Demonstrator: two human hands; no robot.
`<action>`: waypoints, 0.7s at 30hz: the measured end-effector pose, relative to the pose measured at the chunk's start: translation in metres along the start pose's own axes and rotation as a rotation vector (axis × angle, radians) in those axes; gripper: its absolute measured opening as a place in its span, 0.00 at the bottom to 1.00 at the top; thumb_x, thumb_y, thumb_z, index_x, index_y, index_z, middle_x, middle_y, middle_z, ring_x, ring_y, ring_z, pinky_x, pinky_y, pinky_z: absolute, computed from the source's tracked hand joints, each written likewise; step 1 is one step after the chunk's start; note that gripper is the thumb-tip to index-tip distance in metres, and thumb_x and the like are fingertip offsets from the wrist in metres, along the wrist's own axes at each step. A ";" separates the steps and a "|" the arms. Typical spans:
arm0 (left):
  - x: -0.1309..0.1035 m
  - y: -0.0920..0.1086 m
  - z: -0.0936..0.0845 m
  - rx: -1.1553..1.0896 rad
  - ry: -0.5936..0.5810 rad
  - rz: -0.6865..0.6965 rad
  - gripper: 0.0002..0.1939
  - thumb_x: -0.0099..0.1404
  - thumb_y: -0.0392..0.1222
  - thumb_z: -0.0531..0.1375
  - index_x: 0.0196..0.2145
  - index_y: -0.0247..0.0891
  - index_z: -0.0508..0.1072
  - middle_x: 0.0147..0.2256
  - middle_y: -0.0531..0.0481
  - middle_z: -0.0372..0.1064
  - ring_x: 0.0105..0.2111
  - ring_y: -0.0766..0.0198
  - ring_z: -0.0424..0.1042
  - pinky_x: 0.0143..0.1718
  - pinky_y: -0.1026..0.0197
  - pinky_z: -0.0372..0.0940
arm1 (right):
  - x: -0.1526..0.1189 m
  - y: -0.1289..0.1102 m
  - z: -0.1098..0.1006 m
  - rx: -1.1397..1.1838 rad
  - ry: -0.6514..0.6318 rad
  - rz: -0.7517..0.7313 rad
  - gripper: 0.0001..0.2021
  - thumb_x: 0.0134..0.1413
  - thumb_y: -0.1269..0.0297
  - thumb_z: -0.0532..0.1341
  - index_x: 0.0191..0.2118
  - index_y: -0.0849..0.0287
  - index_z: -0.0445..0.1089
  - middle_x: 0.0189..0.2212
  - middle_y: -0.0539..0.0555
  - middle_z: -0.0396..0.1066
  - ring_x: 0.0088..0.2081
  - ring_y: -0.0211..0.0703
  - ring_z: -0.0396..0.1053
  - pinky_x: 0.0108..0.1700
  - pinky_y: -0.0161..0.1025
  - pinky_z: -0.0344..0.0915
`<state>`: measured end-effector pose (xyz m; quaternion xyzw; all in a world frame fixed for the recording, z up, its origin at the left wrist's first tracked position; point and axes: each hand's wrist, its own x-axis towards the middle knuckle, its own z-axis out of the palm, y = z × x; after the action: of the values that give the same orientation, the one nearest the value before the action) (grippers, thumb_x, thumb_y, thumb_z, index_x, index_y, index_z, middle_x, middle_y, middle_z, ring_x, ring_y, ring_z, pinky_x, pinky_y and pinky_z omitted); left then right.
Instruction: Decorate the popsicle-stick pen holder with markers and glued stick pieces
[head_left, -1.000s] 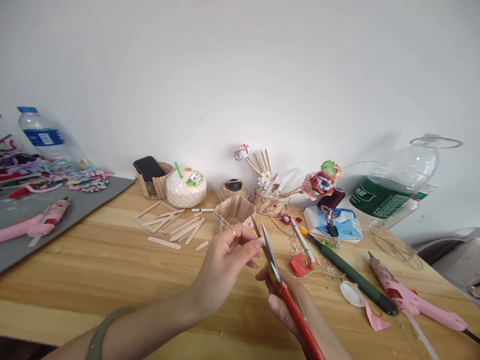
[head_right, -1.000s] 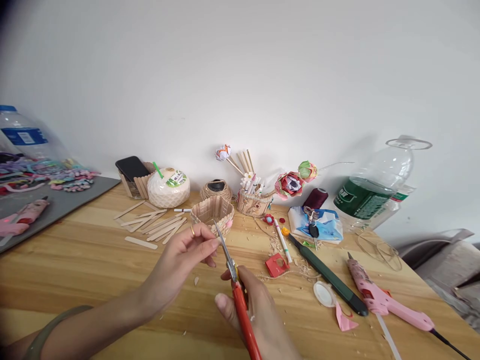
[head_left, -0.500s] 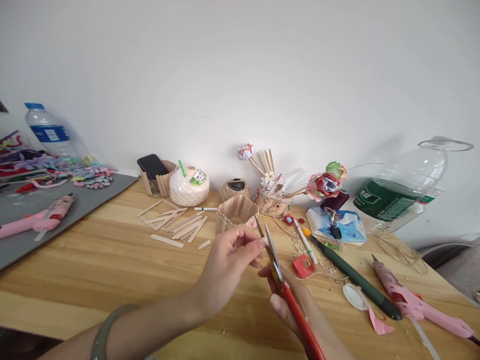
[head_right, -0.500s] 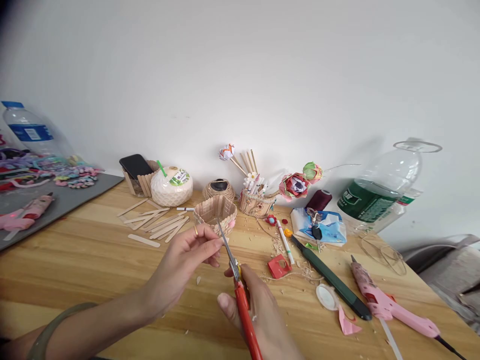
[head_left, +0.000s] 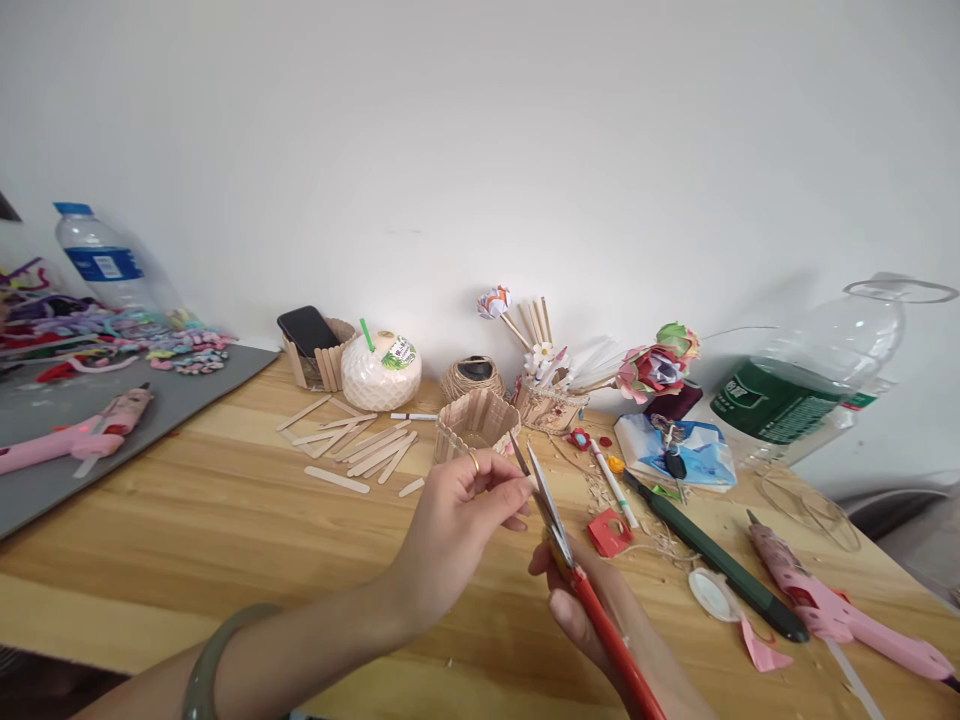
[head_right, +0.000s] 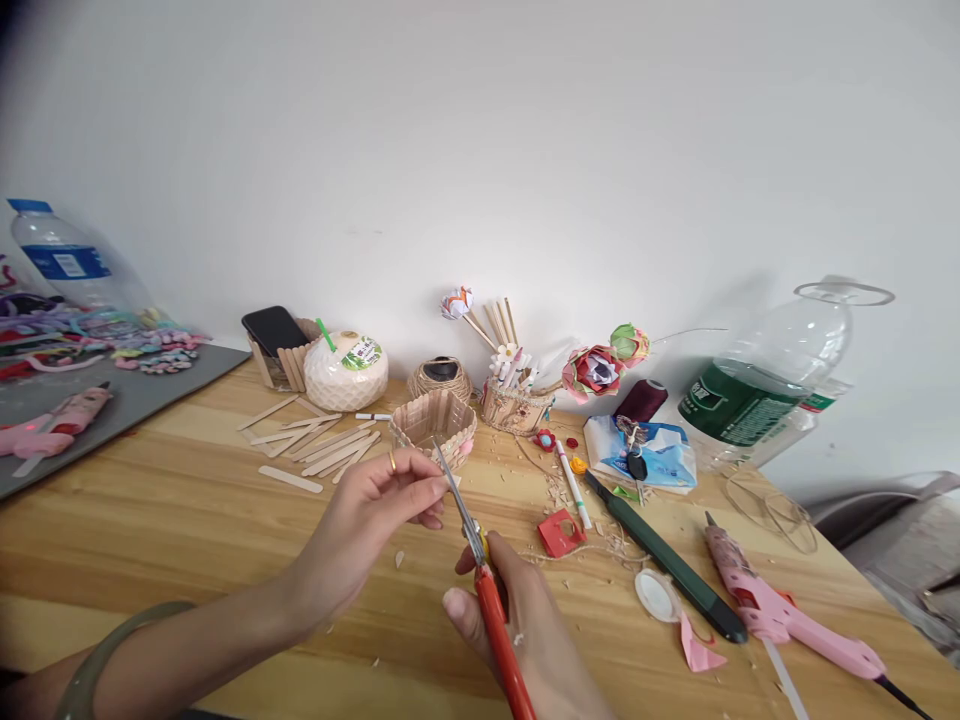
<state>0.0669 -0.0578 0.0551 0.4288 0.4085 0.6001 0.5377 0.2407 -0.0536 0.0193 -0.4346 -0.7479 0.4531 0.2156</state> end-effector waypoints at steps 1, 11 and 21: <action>0.000 0.000 0.000 -0.006 0.004 -0.001 0.05 0.56 0.38 0.62 0.25 0.35 0.72 0.24 0.54 0.68 0.27 0.68 0.68 0.30 0.67 0.67 | 0.000 -0.001 0.000 0.005 -0.002 0.010 0.28 0.49 0.33 0.50 0.36 0.57 0.62 0.23 0.48 0.56 0.26 0.40 0.53 0.28 0.36 0.52; -0.002 -0.002 0.002 -0.046 0.031 0.010 0.04 0.55 0.37 0.62 0.24 0.36 0.74 0.22 0.55 0.69 0.25 0.70 0.68 0.30 0.68 0.67 | 0.001 -0.015 0.002 -0.003 0.021 0.083 0.33 0.41 0.26 0.48 0.27 0.58 0.57 0.22 0.47 0.54 0.25 0.37 0.49 0.26 0.35 0.50; -0.004 -0.002 0.003 -0.040 0.051 0.024 0.04 0.55 0.35 0.62 0.23 0.36 0.74 0.22 0.55 0.70 0.25 0.70 0.68 0.29 0.68 0.66 | 0.001 -0.013 0.002 -0.042 0.049 0.086 0.30 0.44 0.29 0.49 0.24 0.57 0.53 0.21 0.46 0.51 0.24 0.37 0.46 0.25 0.35 0.47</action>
<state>0.0703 -0.0615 0.0540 0.4073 0.4047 0.6254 0.5284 0.2322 -0.0565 0.0295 -0.4820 -0.7323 0.4353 0.2049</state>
